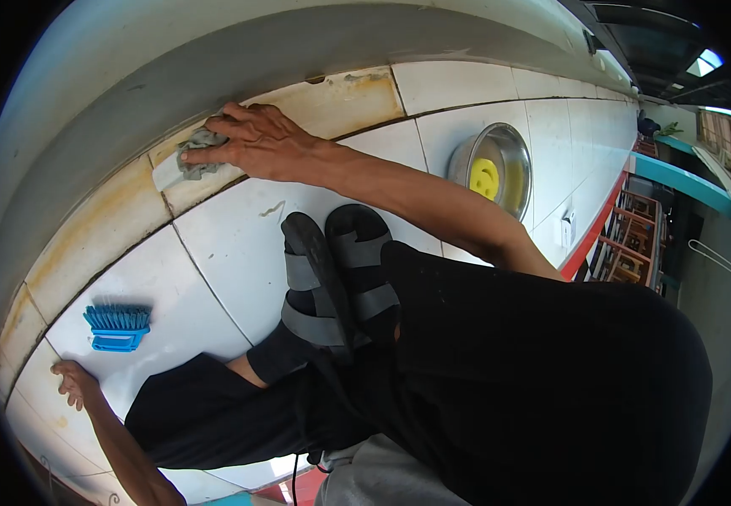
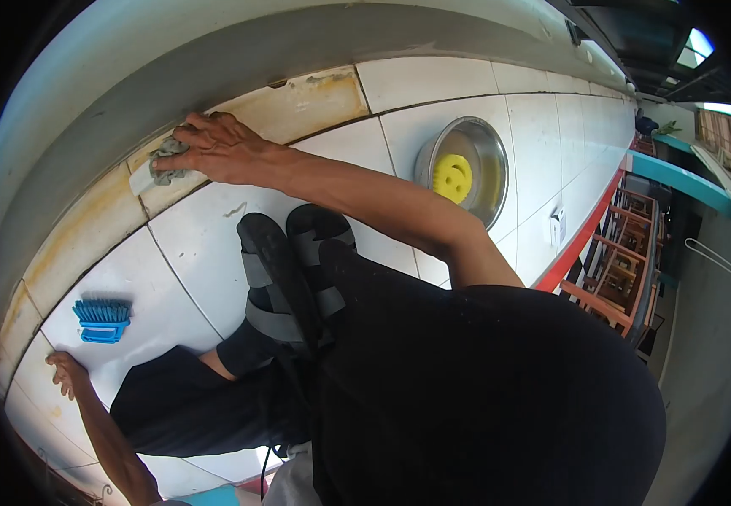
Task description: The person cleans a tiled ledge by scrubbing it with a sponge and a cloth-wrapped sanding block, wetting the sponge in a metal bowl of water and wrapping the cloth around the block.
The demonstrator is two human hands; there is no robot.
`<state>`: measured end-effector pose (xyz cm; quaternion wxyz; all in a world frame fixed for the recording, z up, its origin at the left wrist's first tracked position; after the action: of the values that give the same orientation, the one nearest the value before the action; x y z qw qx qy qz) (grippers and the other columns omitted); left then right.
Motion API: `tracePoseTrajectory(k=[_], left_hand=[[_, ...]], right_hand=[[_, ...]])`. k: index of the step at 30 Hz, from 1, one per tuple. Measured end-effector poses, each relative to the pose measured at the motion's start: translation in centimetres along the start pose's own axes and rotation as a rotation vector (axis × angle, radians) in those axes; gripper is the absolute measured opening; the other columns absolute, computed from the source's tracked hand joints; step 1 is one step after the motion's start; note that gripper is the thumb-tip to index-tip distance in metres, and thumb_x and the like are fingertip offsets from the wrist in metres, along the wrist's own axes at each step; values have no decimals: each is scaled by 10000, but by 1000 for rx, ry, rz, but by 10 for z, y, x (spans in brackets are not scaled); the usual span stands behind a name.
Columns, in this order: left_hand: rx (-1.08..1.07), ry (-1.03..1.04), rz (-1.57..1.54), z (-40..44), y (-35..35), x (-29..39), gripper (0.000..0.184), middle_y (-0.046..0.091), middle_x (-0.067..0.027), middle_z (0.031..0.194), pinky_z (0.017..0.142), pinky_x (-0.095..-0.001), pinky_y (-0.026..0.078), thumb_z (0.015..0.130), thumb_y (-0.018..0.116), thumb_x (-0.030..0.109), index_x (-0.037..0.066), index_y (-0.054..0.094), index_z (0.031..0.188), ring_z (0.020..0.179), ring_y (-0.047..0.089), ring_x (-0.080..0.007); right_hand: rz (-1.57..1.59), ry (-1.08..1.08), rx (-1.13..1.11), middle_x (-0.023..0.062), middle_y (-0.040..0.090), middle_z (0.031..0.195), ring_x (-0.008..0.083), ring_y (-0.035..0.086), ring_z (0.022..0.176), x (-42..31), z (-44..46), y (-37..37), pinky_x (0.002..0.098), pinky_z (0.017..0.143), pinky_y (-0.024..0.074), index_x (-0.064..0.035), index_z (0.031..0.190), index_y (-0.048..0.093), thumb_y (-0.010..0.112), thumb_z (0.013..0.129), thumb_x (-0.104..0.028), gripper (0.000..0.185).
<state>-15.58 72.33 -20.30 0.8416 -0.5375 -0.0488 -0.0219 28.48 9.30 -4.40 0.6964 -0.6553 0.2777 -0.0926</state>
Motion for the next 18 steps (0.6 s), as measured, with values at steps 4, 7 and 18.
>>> tracePoseTrajectory(k=[4,7,18], left_hand=[[-171,-53,23,-22,-59,33,878,410,-382,1185,947,-671,351,793,328,804,-7,453,1107,1192,392,-562],[-157,-38,61,-40,-87,53,898,417,-350,1164,924,-695,363,816,293,807,-16,443,1143,1186,406,-544],[-235,-106,13,-65,-126,84,868,398,-311,1297,1052,-709,231,868,306,742,-20,425,1267,1327,313,-519]], right_hand=[[-76,-20,45,113,501,1416,298,506,1281,7,-8,2,411,984,498,-429,1417,489,513,950,-38,609],[-270,84,-10,132,621,1302,334,597,1143,75,-67,-48,413,1011,485,-354,1371,570,584,891,-32,577],[-74,42,27,138,579,1322,302,548,1148,20,-6,-12,388,924,510,-335,1368,586,577,870,6,604]])
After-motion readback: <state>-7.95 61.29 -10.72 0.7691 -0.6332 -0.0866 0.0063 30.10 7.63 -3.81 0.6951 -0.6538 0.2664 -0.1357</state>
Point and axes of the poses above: each hand's wrist, its own z-axis towards the middle knuckle, its own y-axis out of the palm, x = y × z, the point moved 5 cm from there along z, towards the middle knuckle
